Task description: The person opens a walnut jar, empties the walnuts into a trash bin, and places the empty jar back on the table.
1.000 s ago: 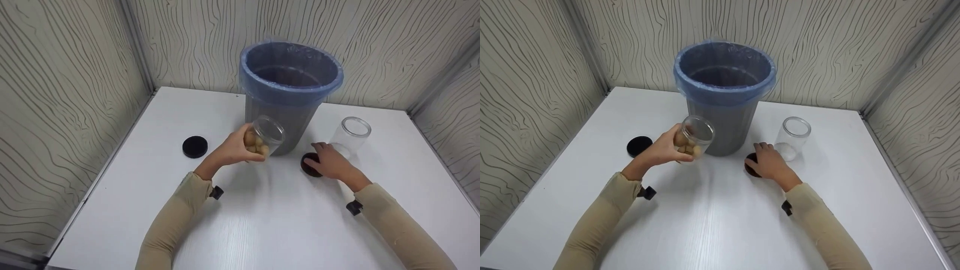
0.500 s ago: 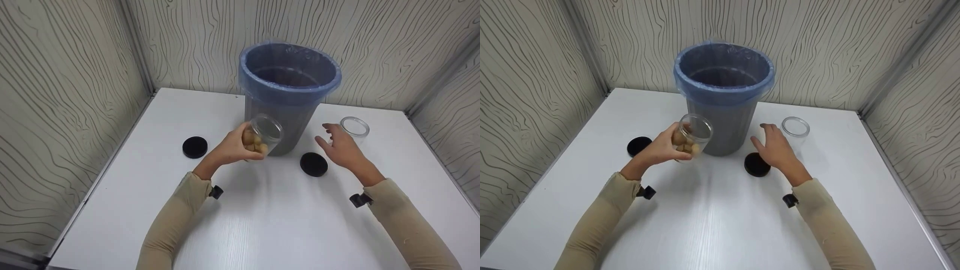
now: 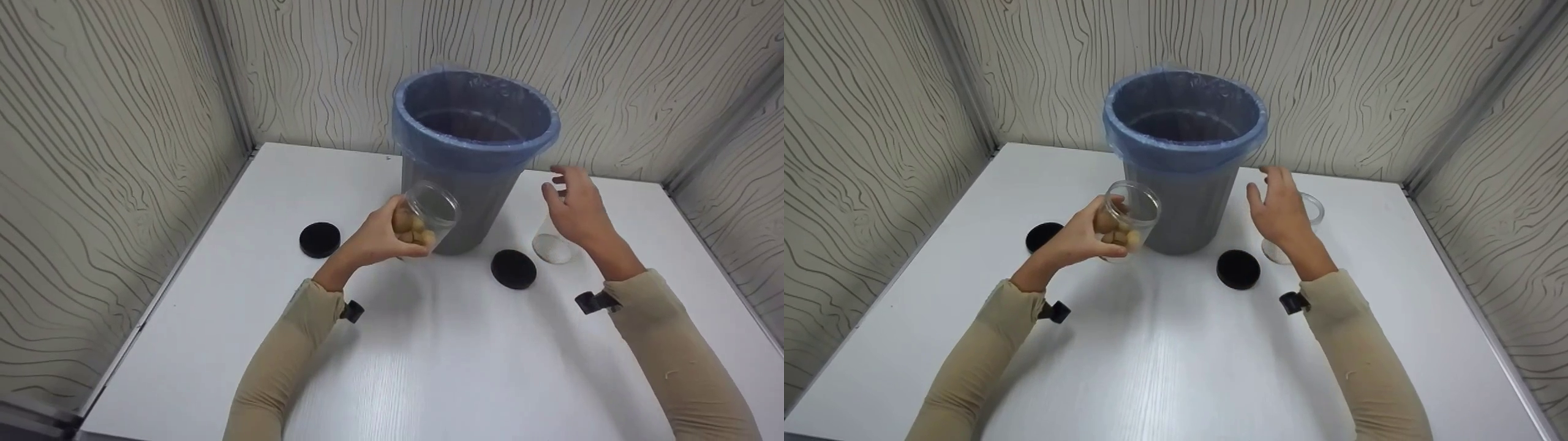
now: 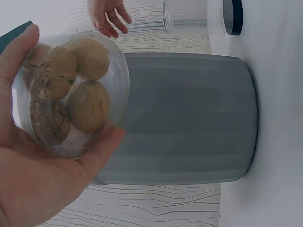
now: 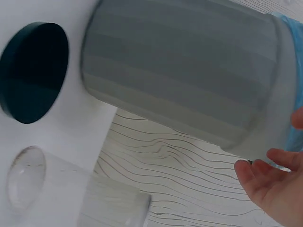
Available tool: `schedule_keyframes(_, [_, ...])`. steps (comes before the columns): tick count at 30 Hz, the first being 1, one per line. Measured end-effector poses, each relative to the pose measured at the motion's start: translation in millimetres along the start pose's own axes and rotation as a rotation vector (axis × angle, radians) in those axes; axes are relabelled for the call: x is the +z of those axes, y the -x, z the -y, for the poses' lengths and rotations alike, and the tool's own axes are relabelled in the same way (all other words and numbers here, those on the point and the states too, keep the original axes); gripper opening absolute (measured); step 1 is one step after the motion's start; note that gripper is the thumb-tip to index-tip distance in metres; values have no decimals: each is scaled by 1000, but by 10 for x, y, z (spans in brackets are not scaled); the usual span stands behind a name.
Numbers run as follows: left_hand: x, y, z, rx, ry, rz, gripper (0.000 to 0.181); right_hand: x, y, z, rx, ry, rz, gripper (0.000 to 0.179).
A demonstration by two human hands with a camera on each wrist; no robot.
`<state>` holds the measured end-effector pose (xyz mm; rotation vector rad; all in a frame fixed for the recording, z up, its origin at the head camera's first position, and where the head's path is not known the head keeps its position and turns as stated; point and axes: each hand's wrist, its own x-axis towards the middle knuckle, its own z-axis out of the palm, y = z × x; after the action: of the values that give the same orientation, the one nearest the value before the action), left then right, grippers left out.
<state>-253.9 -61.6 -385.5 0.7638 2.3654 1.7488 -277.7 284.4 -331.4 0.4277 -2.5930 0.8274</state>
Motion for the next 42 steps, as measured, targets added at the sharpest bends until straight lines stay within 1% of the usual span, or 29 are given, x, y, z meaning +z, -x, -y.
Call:
schedule_keyframes(6, [-18,-8,12,17,-9,-23,95,-147,-180,164,36,-35,-74,49])
schedule_keyframes(10, [-29,-7,12,28,3,-26,94,-210,-290,255,43,-46,-101,53])
schedule_keyframes(17, [-57,1,35,-2,-17,-38,91,-276,-442,372,32,-63,-115,59])
schedule_keyframes(19, [-65,-2,37,-2,-24,-47,91,-294,-485,405,46,-54,-101,60])
schedule_keyframes(24, [-91,-4,23,1,-12,-69,90,-320,-595,482,108,-34,-28,64])
schedule_keyframes(30, [-127,-16,22,-18,11,-86,90,-299,-689,506,159,-34,36,68])
schedule_keyframes(35, [-180,-31,32,-21,35,-115,91,-239,-721,496,165,-37,79,67])
schedule_keyframes(42, [-313,-44,-2,-23,63,-162,92,-180,-755,477,155,-41,94,63])
